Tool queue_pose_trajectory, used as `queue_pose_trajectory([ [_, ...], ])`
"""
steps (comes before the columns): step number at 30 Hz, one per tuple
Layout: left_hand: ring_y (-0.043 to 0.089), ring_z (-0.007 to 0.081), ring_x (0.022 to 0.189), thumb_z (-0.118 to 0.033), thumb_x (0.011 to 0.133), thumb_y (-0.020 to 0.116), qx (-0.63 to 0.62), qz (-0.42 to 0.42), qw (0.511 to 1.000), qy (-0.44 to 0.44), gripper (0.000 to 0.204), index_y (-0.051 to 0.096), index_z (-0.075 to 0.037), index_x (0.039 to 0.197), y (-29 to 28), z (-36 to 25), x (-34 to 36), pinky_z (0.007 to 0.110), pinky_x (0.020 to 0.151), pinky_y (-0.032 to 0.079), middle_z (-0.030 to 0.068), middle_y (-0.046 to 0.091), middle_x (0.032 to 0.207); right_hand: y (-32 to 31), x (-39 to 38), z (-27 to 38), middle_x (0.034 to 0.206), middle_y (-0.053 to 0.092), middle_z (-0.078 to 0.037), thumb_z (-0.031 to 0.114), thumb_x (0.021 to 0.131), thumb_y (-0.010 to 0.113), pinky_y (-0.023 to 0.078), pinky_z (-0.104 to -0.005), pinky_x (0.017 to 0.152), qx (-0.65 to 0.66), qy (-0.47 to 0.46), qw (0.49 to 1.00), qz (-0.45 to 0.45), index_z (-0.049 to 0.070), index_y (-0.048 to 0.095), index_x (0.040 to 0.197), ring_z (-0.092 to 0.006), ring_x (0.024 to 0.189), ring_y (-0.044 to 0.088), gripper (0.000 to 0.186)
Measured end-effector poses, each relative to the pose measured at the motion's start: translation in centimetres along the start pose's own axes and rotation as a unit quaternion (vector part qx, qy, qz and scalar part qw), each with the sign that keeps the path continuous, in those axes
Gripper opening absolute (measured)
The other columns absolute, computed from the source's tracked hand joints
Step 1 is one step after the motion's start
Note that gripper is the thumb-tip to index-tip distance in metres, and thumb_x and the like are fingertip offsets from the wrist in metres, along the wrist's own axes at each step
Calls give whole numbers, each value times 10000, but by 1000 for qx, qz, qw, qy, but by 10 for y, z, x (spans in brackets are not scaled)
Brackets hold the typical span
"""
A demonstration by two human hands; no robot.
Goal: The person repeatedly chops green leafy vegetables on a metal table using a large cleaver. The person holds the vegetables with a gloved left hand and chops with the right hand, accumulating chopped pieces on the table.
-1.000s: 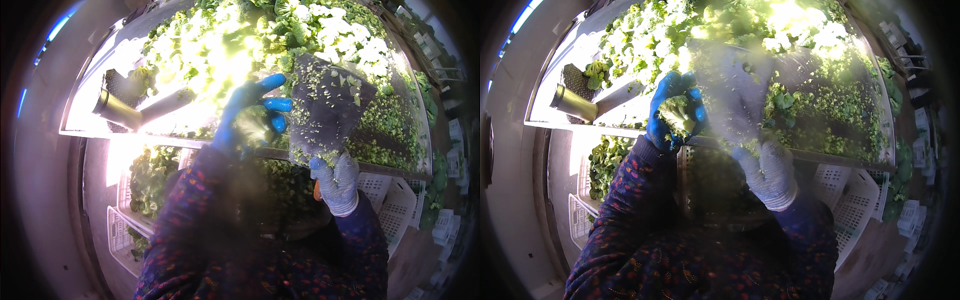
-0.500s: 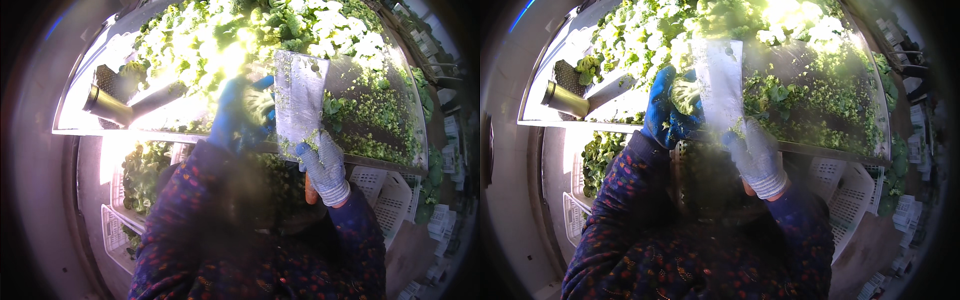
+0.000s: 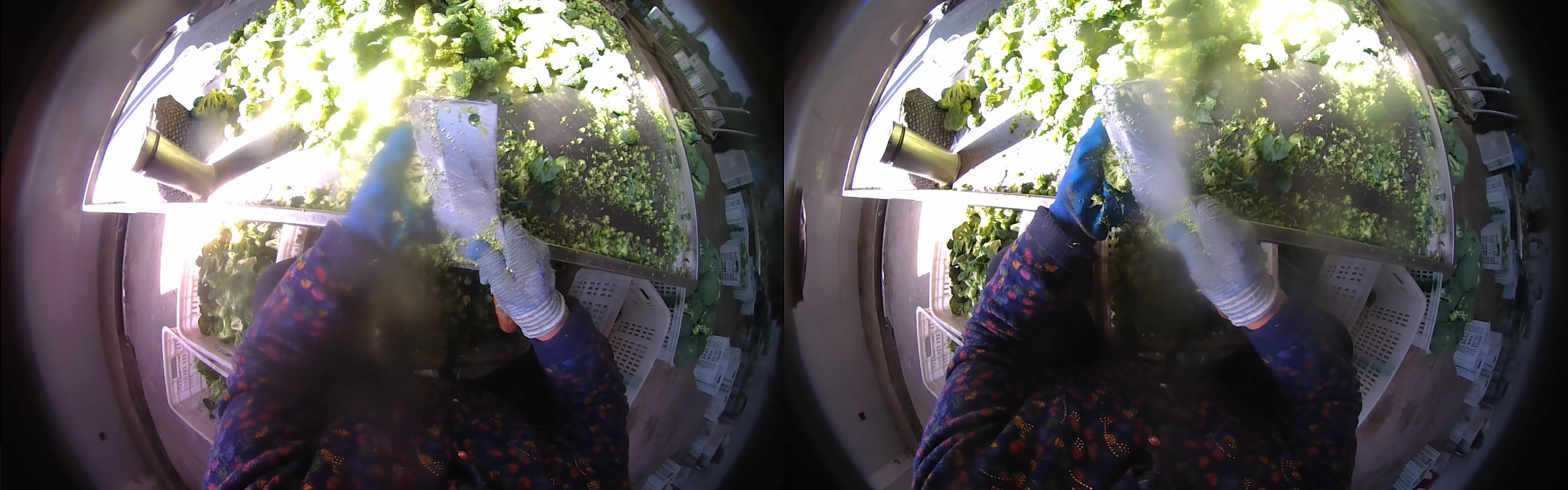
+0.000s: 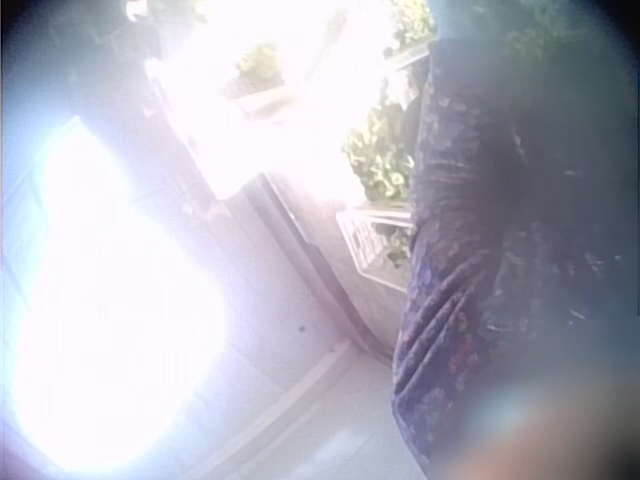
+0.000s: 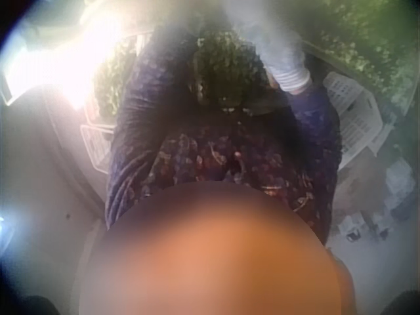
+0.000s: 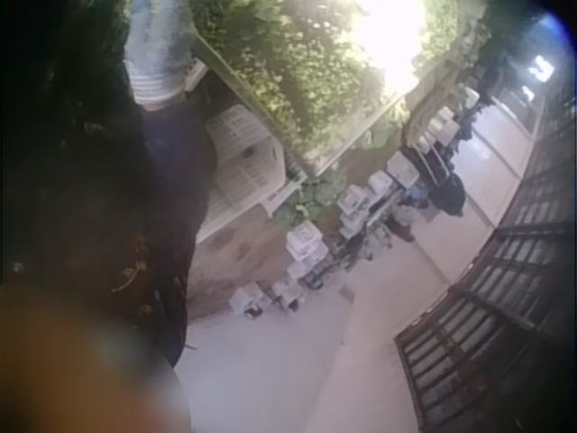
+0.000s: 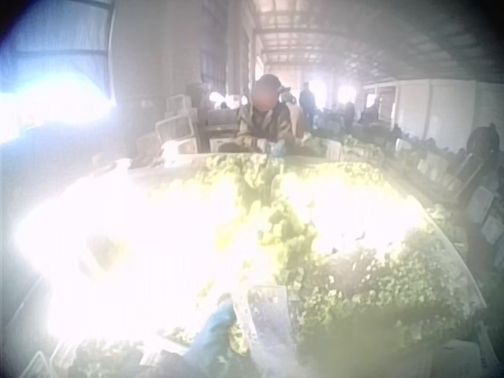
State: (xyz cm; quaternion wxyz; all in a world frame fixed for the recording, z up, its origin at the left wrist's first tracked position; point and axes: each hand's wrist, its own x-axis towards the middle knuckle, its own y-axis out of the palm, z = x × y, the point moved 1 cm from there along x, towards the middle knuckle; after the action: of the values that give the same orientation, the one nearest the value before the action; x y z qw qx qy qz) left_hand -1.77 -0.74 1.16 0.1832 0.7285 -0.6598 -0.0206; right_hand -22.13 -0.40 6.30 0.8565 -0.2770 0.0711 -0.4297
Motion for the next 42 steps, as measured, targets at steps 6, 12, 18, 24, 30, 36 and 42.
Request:
queue_pose_trajectory([
  [6,450,278,1195,-137,800,615,135,75,981,115,611,349,34,1323,-2,-6,0,378,1016,342,168,463,1293,-2,7,-3,904,605,-58,188,873,601,452,-240,507,237,165,946,145,5,487,1217,-94,570,528,405],
  [12,626,208,754,-384,936,460,54,-105,990,75,443,524,12,1123,6,-23,8,307,664,542,119,621,923,-22,4,1,862,596,-46,158,870,608,447,-231,525,198,98,975,-25,3,503,1174,-87,597,532,357],
  [18,603,173,809,-403,918,494,132,7,990,56,521,468,48,1178,14,-20,5,273,707,517,105,604,936,-22,1,4,764,610,-88,132,870,599,460,-291,533,-55,-116,984,-121,-15,562,1041,-155,567,581,229],
  [24,550,173,899,-180,888,590,100,73,989,76,496,387,41,1284,-1,1,-2,291,802,466,92,545,1024,-20,4,8,977,592,-151,78,838,597,494,-343,654,-207,-238,943,-106,11,577,1033,-282,845,600,207],
  [30,534,254,1111,-55,880,555,-12,59,991,-121,447,383,-41,1292,-3,5,-4,415,929,471,137,495,1257,-14,7,11,840,595,-169,135,820,650,479,-398,607,-196,-210,953,-95,11,548,996,-353,700,592,239],
  [36,529,277,1121,48,816,608,47,72,987,-137,542,362,-52,1289,-2,2,-8,414,941,469,144,490,1247,-6,1,3,818,568,-164,126,815,647,465,-421,573,-143,-127,979,-73,11,539,975,-361,669,570,225],
  [42,539,235,1101,37,753,675,179,158,969,-65,631,358,-36,1293,0,1,-13,353,921,468,114,511,1206,2,1,-5,832,573,-173,113,827,629,482,-411,576,-156,-126,977,-73,13,537,970,-355,682,583,197],
])
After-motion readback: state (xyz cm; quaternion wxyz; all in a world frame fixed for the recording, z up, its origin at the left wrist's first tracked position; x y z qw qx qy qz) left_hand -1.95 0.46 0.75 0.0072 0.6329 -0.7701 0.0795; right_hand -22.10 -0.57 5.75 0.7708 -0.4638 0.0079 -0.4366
